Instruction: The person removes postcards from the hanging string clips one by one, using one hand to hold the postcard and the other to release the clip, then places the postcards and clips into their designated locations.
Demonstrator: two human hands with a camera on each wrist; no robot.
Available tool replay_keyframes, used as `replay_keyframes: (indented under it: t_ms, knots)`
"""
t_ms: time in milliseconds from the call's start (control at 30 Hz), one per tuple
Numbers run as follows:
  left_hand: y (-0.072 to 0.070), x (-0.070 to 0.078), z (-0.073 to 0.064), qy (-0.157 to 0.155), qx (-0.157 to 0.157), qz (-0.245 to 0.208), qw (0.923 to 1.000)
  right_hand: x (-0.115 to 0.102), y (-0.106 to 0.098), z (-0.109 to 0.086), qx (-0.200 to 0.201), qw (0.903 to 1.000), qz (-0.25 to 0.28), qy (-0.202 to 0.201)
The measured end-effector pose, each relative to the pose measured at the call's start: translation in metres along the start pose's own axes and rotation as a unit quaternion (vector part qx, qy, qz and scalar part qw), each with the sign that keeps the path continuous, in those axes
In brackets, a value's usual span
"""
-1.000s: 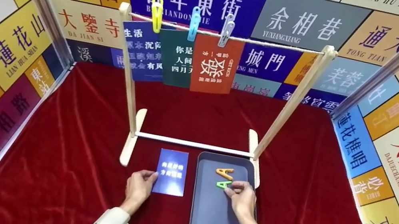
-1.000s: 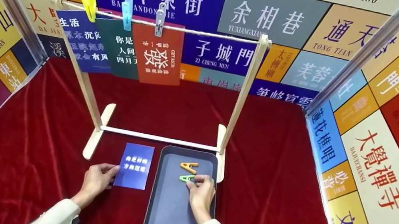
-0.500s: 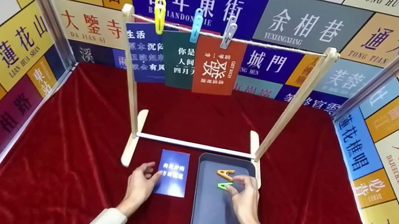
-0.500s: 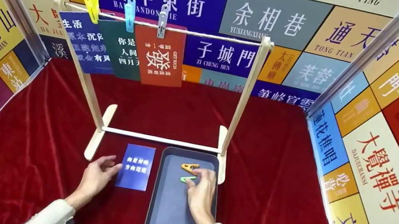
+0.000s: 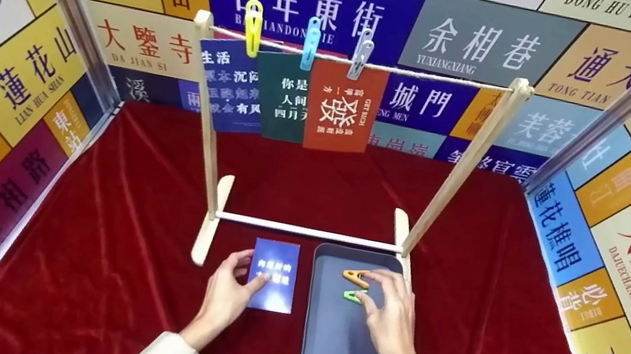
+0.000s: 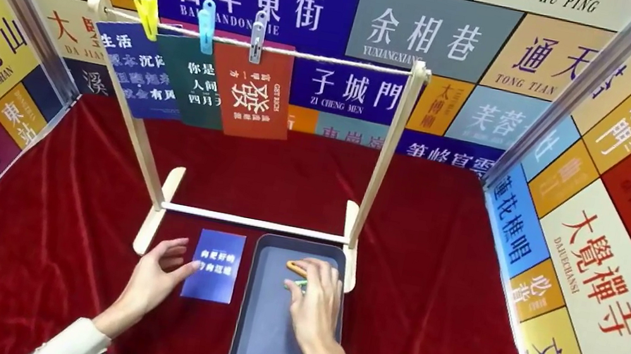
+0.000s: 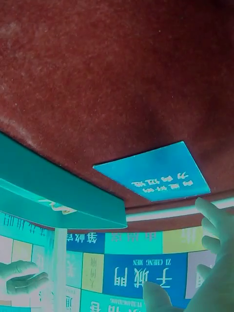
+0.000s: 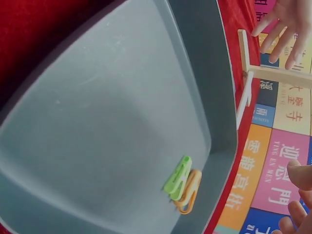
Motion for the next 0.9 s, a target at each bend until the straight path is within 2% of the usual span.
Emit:
replay_keyframes:
  t_ms: [133, 400, 567, 900]
  knots:
    - [-0.002, 0.005, -0.001, 0.008, -0.002, -0.002, 1.0, -0.005, -0.006, 0.003, 0.004, 0.9997, -0.011, -0.022]
    - [-0.007, 0.024, -0.007, 0.047, -0.015, -0.002, 0.9988, -0.016, -0.02, 0.012, 0.021, 0.996, -0.011, -0.086]
    - [-0.01, 0.035, -0.009, 0.054, -0.03, -0.019, 0.9979, -0.025, -0.027, 0.019, 0.011, 0.9949, 0.004, -0.1]
    - [-0.019, 0.052, -0.012, 0.072, -0.037, -0.023, 0.9965, -0.038, -0.041, 0.03, 0.017, 0.986, -0.023, -0.164]
Point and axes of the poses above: each hand's wrist, its own z-axis towards the middle knuckle, its own y-axis out of the palm, x = y × z, the point moved 5 cm from there along z, towards the middle knuckle, and after that the axes turned 6 degrees about -y, right-handed, at the moved point
